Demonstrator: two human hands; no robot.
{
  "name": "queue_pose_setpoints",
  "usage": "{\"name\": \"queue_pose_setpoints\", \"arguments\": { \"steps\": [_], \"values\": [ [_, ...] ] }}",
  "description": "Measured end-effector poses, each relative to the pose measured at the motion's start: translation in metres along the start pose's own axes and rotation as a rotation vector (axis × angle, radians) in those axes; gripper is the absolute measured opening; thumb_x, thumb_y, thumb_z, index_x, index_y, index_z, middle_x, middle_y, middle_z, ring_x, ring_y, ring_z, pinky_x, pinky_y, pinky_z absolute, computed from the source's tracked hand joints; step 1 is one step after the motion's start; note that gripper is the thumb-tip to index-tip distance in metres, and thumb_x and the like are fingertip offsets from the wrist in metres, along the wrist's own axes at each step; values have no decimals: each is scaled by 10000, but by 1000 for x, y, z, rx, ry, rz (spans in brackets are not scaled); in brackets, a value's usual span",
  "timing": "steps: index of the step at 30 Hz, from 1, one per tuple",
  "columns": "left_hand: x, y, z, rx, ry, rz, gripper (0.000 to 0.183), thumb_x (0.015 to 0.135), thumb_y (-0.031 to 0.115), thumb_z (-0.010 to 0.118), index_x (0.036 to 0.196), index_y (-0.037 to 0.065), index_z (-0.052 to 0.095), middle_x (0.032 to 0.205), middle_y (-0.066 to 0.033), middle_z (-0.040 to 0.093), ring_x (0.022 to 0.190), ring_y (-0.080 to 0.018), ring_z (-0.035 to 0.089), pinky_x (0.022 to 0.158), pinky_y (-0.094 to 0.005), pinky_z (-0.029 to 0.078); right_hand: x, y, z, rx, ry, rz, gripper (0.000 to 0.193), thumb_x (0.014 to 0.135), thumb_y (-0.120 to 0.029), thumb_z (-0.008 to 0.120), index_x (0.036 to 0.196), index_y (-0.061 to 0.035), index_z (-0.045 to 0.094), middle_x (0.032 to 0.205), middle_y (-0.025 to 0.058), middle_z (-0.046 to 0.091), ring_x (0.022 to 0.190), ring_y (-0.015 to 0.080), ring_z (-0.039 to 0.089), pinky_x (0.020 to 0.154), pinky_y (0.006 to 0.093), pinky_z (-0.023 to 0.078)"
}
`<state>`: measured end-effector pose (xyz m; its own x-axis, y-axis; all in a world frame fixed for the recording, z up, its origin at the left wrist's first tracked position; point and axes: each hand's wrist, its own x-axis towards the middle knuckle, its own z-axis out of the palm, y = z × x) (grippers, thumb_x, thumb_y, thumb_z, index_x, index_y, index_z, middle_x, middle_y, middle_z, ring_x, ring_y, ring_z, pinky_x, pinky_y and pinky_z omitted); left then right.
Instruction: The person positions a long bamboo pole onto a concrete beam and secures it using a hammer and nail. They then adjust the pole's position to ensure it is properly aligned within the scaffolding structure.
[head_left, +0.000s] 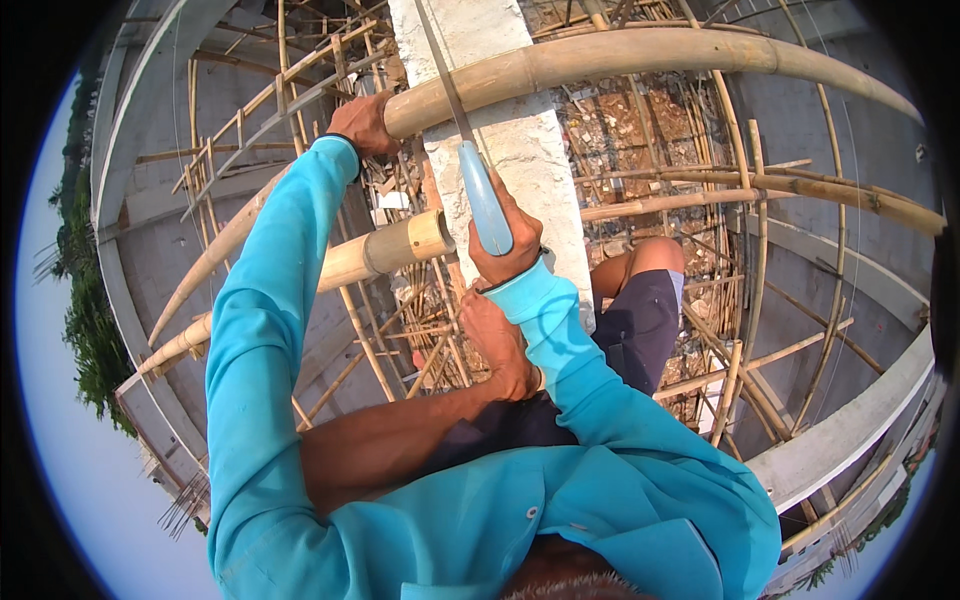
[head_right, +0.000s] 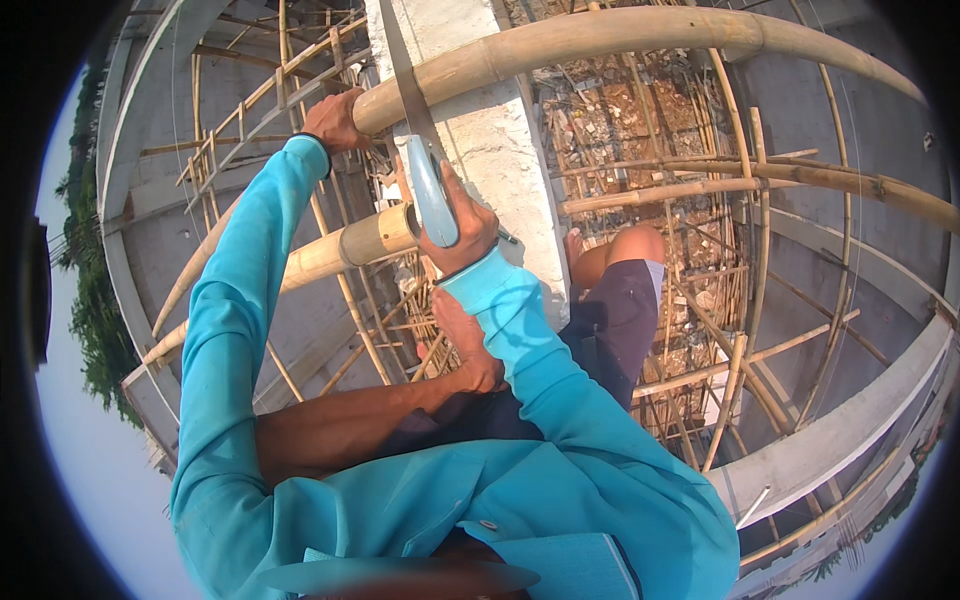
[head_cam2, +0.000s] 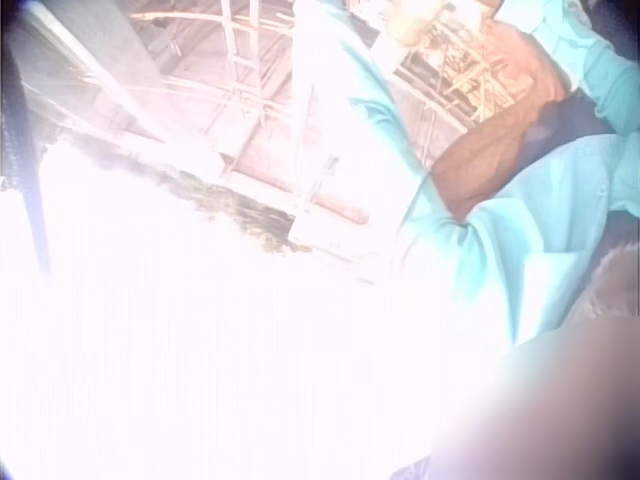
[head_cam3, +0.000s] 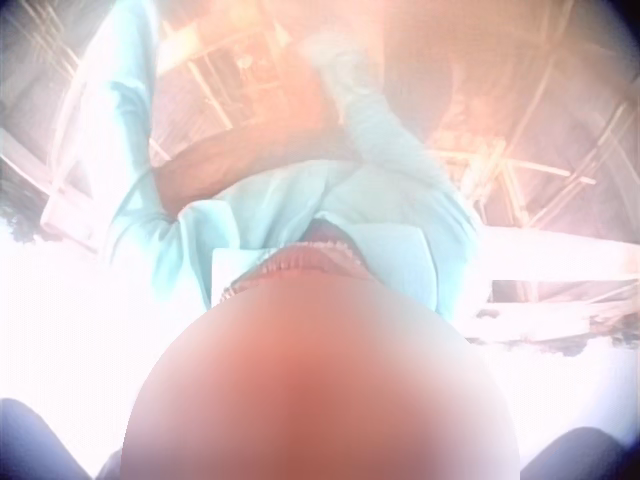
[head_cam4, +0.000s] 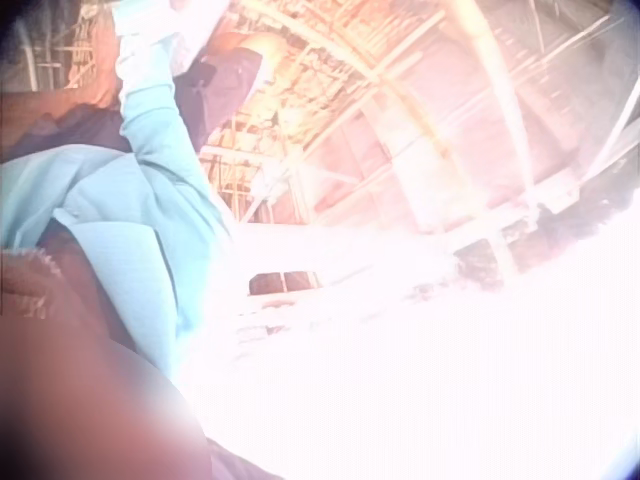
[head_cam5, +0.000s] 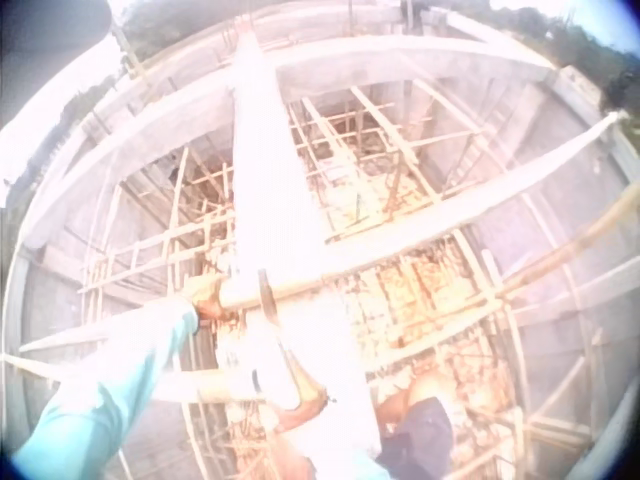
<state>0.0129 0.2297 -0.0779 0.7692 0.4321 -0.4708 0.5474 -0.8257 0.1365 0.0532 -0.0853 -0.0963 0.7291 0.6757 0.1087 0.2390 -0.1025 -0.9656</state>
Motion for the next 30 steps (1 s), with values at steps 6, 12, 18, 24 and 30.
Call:
{"name": "queue_pose_setpoints", "arguments": {
  "steps": [6,12,18,24,30],
  "values": [
    [-4,-6,5,9,36,-59,644,541,298,841,1123,98,653,986,-201,737,962,-434,692,844,-505,541,-73,-5,-50,-13,-9,-97,749,766,-20,725,1475,25,487,979,227,731,829,372,749,714,427,592],
    [-7,-15,10,-33,48,-15,687,552,326,848,1160,84,639,1009,-211,728,961,-431,694,847,-503,551,-48,2,-18,-14,16,-45,656,826,-29,701,1453,39,522,851,194,725,666,277,709,656,362,567],
    [-2,-11,10,8,24,-27,667,550,302,833,1150,86,637,991,-208,733,934,-430,696,830,-504,556,-40,-5,-33,11,-81,34,692,809,-68,734,1441,82,493,1126,278,713,878,370,752,760,422,600],
    [-5,-12,8,-5,35,-46,672,538,316,835,1146,104,642,986,-204,736,936,-447,689,849,-522,545,-104,31,-30,111,43,73,644,861,-128,775,1422,68,527,1032,254,725,827,355,744,764,405,595],
    [-3,0,7,4,40,-23,686,549,310,839,1170,107,628,997,-218,729,939,-449,687,839,-531,541,-21,10,-3,-13,-31,3,688,774,0,684,1436,76,508,892,279,691,739,436,706,636,433,550]
  ]
}}
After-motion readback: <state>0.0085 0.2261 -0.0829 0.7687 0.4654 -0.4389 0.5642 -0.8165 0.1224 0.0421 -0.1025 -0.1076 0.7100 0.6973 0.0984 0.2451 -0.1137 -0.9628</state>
